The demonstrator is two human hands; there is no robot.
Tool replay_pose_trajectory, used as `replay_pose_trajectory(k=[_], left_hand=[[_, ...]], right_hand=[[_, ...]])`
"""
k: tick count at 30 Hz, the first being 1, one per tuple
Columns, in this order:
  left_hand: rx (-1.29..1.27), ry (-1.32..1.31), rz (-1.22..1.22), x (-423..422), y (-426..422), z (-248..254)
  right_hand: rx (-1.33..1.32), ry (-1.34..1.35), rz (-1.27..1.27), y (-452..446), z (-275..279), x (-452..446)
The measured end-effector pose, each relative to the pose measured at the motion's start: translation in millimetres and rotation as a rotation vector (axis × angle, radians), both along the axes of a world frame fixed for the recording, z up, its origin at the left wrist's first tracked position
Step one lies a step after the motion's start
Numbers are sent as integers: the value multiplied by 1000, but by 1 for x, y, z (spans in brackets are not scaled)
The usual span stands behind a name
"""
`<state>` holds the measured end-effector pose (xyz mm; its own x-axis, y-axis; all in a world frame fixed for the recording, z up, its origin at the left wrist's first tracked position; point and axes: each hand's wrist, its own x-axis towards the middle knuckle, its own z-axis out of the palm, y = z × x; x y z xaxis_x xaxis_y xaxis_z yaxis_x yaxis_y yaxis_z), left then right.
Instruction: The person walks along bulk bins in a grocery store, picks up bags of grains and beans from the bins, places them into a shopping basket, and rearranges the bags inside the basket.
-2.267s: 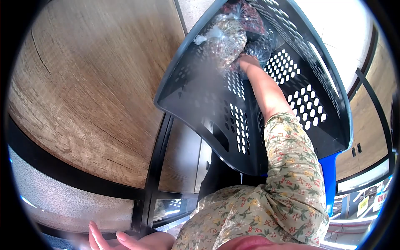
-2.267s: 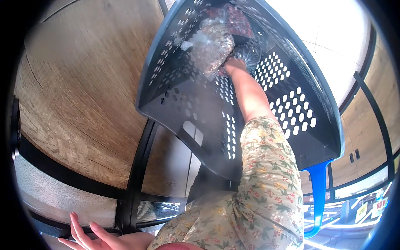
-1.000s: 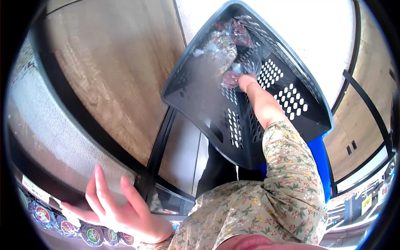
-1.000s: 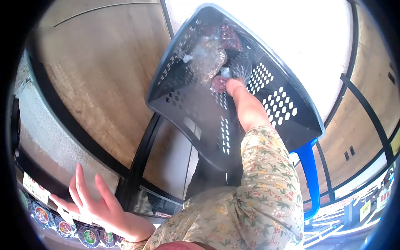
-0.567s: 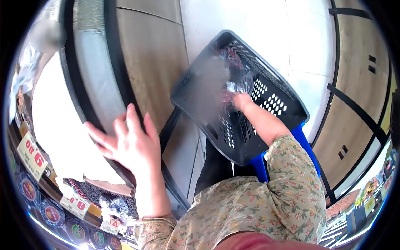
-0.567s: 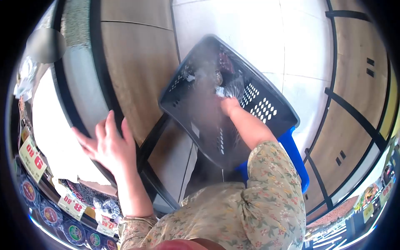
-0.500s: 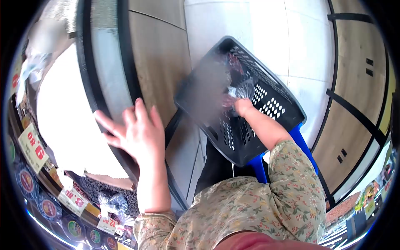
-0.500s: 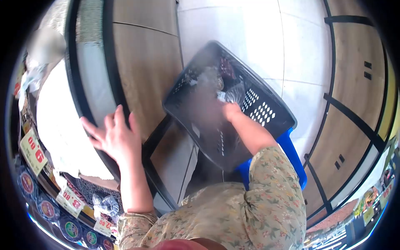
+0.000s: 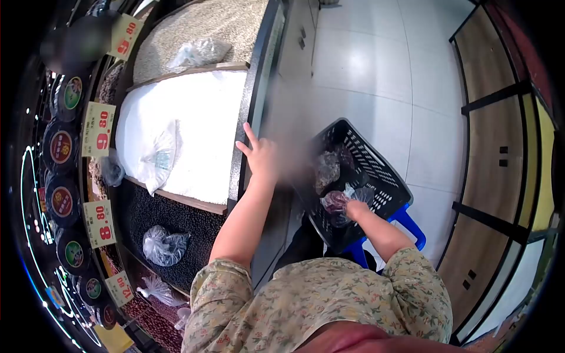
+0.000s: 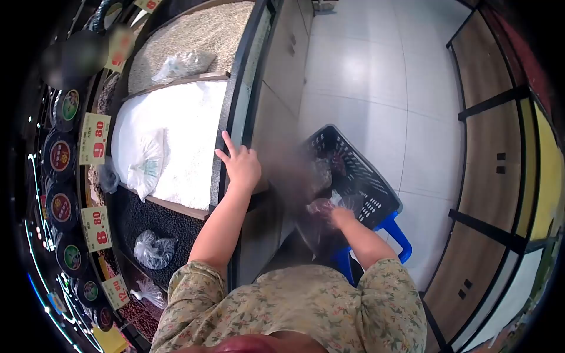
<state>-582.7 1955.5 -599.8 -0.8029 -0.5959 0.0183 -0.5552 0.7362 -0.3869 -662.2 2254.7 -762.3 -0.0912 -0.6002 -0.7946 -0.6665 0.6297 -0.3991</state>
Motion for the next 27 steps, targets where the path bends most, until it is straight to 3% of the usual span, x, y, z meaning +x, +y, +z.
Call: replay_pose_trajectory(k=[1,3,8,16,20,27], left_hand=[[51,-96,47,-2,0,7],[147,-22,40,-3,4,30],[224,394,-95,25,-25,44],[259,232,-15,49,-16,60],[230,209,6,49,-16,57],[251,163,25,49,-16,61]], right_hand=[[22,-7,-7,4,-1,0],[25,-15,32,15,-6,0],[-40,37,63,26,-8,-8],[-187,104,99,19,1,-30],[-319,120,125,24,-27,-40],[-221,170,208,1,-1,-67]])
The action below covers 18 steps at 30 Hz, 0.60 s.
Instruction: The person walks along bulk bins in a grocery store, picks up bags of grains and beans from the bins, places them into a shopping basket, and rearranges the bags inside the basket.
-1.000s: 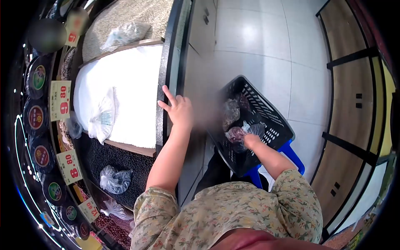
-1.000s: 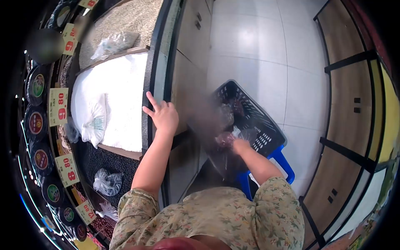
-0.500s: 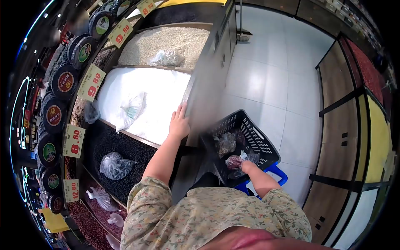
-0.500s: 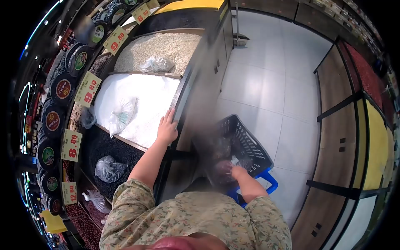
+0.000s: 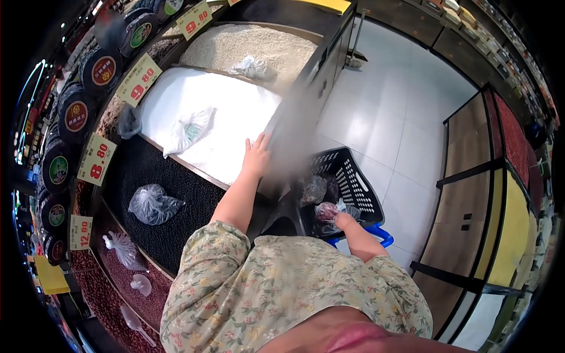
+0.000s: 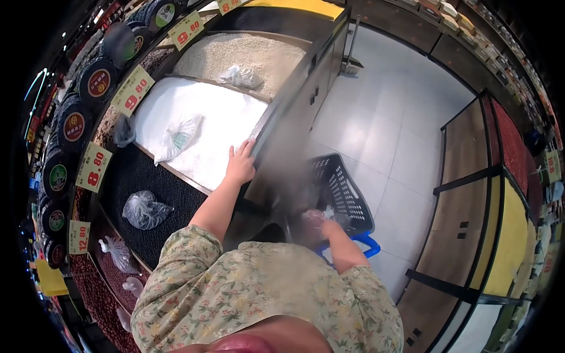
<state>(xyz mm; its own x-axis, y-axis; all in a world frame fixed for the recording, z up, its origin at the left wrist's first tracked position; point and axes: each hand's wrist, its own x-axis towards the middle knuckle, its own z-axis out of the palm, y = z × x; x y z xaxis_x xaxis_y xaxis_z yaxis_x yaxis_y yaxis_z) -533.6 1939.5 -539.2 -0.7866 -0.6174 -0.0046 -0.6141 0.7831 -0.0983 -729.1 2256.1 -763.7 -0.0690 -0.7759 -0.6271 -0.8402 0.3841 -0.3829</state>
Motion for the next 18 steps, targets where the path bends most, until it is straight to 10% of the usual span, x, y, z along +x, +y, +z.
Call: replay_pose_trajectory(k=[18], left_hand=[[192,39,-11,-1,-10,3]], right_hand=[[-81,25,-212,-58,3,-89]])
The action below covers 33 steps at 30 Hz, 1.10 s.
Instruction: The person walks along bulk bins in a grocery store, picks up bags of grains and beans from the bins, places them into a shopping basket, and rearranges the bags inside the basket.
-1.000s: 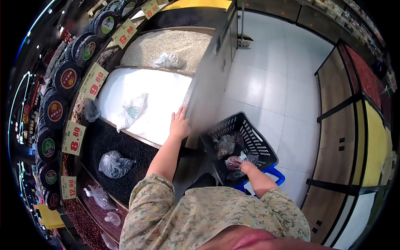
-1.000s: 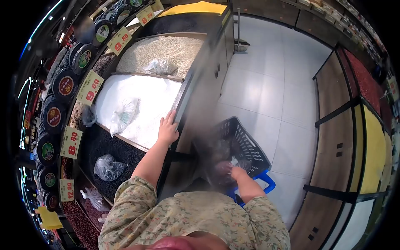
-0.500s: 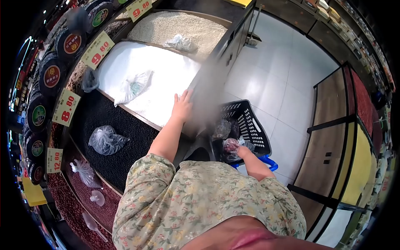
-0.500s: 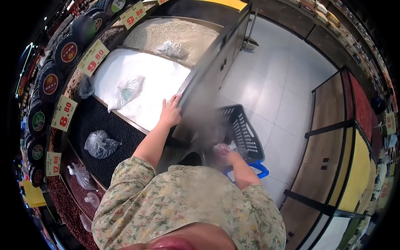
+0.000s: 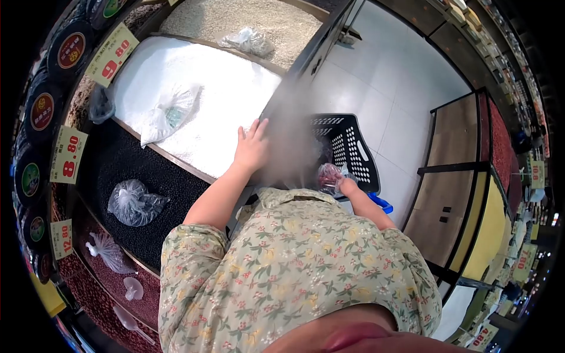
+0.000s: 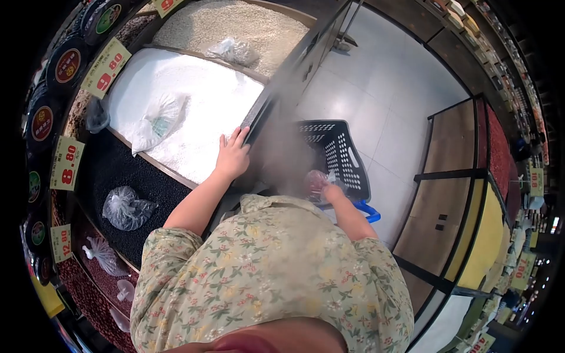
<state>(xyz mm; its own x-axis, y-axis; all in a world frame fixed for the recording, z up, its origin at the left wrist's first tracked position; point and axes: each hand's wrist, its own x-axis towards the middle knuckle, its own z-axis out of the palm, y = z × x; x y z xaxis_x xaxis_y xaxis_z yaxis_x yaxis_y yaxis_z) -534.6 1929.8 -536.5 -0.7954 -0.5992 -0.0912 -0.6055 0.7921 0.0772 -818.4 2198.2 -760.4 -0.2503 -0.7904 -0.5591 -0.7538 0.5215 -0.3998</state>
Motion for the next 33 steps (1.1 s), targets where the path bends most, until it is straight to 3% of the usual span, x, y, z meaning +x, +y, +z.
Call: replay_pose_trajectory(k=[3,6,8,10,14,16,19,22,33], left_hand=[[-1,58,-1,4,-1,-1],[-33,141,1,1,-3,-2],[-9,136,-10,4,-4,-1],[16,126,-14,4,-5,2],[79,200,1,6,-5,1],[101,238,-1,10,-6,-2],[85,282,-6,10,-7,-3],[100,265,12,10,-6,1],[76,306,15,12,-7,-3]], right_hand=[[-22,59,-23,-9,-1,-7],[28,-56,-346,-24,16,-11],[-67,-62,-310,-32,23,-13],[22,-139,-496,-45,31,-18],[-66,-141,-611,-58,28,-33],[-104,-229,-729,-65,49,-34],[-70,-336,-891,-74,40,-54],[-133,-464,-1063,-99,81,-56],[-385,-434,-1016,-190,185,-105]])
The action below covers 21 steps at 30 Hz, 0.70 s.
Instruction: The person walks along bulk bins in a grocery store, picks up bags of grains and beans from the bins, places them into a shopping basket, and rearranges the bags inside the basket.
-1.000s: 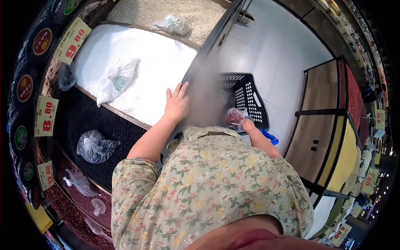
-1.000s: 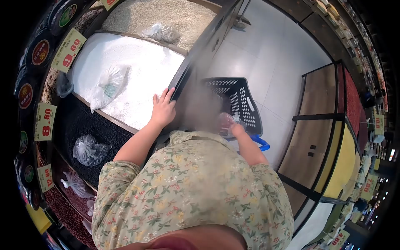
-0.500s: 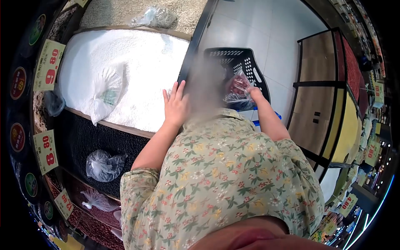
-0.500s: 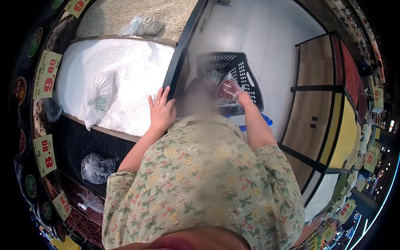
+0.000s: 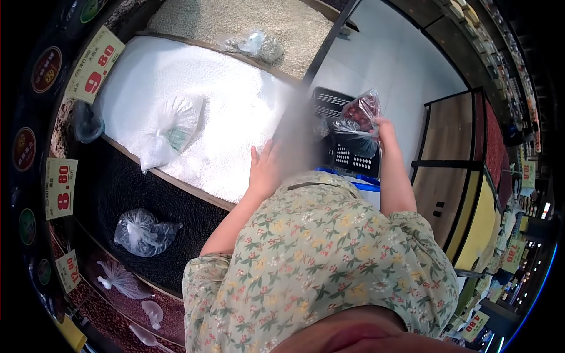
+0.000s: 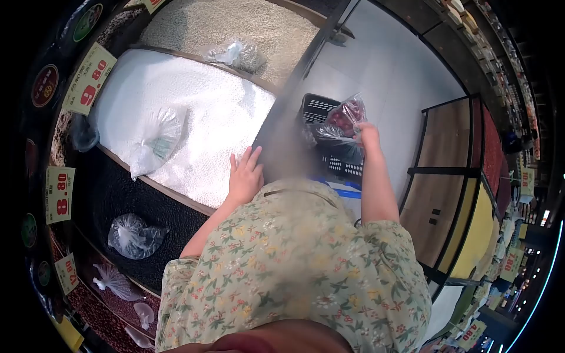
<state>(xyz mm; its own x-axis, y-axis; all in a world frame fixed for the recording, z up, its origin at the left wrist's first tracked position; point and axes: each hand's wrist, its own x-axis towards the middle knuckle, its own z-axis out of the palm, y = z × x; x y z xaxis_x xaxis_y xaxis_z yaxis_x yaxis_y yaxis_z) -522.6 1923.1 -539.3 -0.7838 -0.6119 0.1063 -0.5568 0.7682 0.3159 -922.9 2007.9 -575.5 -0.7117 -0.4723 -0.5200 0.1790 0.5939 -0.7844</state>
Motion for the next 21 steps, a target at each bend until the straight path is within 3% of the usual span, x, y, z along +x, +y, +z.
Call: replay_pose_trajectory(k=[11,16,21], left_hand=[[45,-108,37,-1,0,-3],[-23,24,95,-1,2,-4],[38,-30,174,-3,5,5]], right_hand=[[-418,147,197,-124,164,-21],[-524,137,429,-199,205,-22],[-556,76,602,-276,217,-21]])
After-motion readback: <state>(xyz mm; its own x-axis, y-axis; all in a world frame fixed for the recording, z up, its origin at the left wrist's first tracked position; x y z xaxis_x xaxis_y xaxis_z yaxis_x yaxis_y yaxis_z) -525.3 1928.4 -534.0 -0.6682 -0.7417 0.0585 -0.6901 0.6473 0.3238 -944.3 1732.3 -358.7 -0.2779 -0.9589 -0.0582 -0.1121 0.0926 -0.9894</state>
